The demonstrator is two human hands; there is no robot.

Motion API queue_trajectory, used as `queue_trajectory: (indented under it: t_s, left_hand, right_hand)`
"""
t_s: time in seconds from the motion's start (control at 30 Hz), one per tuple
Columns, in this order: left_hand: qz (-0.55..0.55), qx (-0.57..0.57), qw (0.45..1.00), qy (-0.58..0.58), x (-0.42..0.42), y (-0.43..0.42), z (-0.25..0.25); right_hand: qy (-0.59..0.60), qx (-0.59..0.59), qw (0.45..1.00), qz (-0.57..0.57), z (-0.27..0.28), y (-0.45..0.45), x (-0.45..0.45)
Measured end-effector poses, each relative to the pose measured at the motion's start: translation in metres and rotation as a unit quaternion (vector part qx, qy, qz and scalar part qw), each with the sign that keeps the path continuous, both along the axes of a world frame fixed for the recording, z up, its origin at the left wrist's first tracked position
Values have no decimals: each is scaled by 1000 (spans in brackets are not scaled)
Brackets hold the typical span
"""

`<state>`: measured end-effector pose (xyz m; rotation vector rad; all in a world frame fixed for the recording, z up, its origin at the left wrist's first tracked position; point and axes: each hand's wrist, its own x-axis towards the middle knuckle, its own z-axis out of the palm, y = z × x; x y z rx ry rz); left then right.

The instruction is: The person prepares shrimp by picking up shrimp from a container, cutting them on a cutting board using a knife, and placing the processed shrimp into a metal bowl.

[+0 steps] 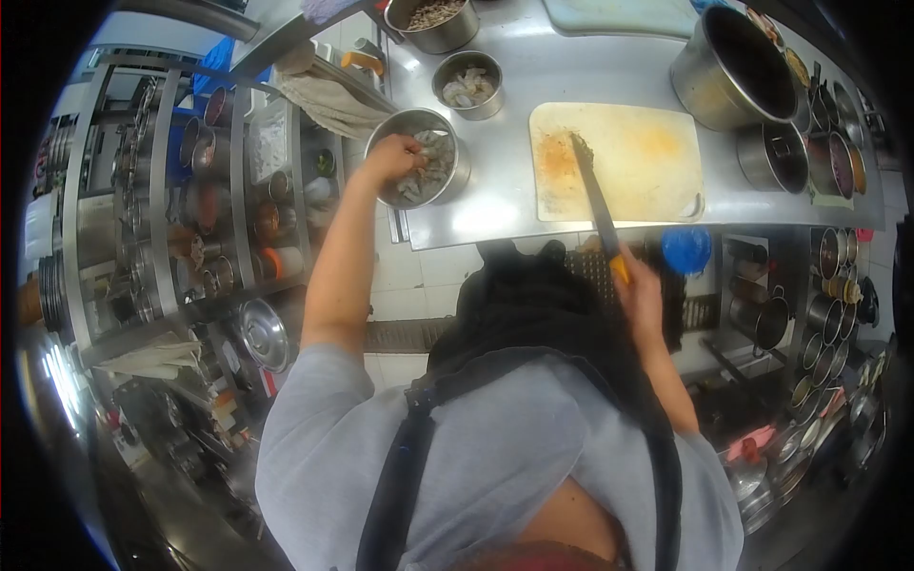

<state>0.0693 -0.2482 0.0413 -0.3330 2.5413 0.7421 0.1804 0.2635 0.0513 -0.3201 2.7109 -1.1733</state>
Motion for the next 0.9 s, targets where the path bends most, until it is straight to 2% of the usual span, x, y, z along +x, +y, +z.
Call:
queue_trajectory:
  t_s: [0.07,0.13,0.23,0.37,0.5,0.53,0.6,0.63,0.7,0.83,0.9]
  left_hand:
    - [-7,22,1000,20,6,0,17]
    - [53,58,992,100,6,12,39]
    - [15,52,988,146,-5,50,76]
    - [-72,27,987,143,-28,126,93]
    - [-217,8,970,107,-58,185,27]
    - [-221,10,969,107,-65,199,19]
    - [-285,-67,956,-11,-75,221,4]
    - [-290,-65,955,-11,-78,224,-8]
    - [-122,38,982,139,-78,229,-29]
    - [-81,50,975,201,-66,226,-43]
    - [-160,37,958,235,-55,224,-42]
  right_hand:
    - [1,5,1000,20,2,-1,1]
    - [0,27,998,48,3,-4,1]
    - [1,40,998,55,-5,-7,-5]
    - [56,23,998,4,-18,0,-16]
    - [9,57,997,-42,6,1,-22]
    - [3,39,999,-36,6,2,-22]
    - [-6,23,999,-37,1,2,-18]
    - [-28,-14,999,-41,-7,1,-16]
    - [-52,-53,996,-50,-22,-2,-12]
    - [-75,-113,987,-86,-41,-7,-5]
    - [-68,-142,983,-93,-39,-11,-5]
